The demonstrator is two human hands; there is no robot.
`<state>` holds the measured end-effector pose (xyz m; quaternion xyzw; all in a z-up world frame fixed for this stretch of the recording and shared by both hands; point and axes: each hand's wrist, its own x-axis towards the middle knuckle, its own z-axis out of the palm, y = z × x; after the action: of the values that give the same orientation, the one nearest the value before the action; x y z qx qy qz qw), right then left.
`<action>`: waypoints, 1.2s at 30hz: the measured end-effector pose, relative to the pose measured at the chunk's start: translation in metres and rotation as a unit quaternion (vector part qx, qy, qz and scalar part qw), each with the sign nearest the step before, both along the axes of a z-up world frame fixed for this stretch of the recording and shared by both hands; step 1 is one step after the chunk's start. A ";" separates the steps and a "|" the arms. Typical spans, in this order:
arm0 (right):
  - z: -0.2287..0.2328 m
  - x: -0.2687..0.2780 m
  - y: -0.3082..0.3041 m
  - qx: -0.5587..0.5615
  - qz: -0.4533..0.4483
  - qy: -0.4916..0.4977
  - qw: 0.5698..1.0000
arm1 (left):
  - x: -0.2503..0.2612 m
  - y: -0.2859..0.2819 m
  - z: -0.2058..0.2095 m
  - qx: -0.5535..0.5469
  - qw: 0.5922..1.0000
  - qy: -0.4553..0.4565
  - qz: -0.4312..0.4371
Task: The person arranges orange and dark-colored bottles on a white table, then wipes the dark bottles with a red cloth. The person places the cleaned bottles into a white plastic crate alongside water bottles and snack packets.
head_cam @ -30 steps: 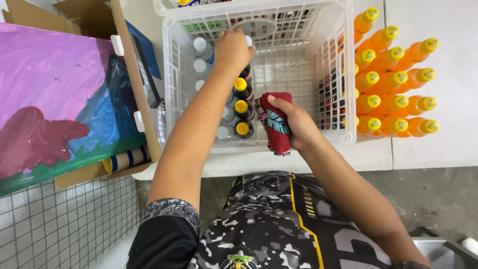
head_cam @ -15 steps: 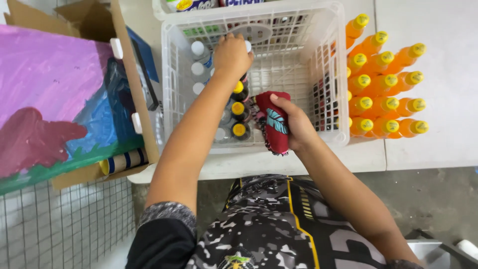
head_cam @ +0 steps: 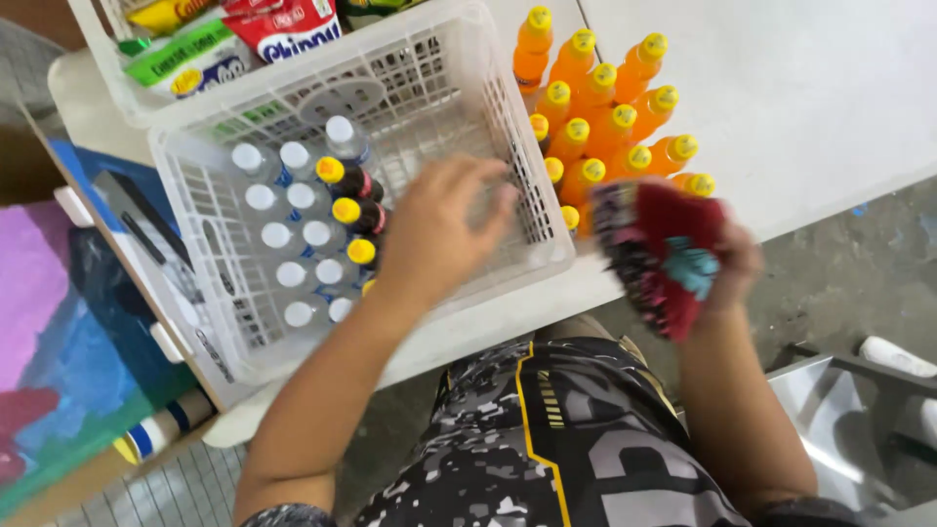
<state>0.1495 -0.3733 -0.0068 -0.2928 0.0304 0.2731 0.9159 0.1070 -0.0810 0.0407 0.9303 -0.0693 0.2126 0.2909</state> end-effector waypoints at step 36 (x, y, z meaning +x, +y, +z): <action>-0.090 0.120 -0.172 -0.178 0.299 -0.090 0.933 | -0.023 -0.242 -0.104 0.290 0.904 0.265 0.168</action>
<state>0.2694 -0.5452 -0.0964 -0.4703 -0.0932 0.4971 0.7232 0.0837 -0.3233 -0.0633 0.9935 0.1087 -0.0256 -0.0241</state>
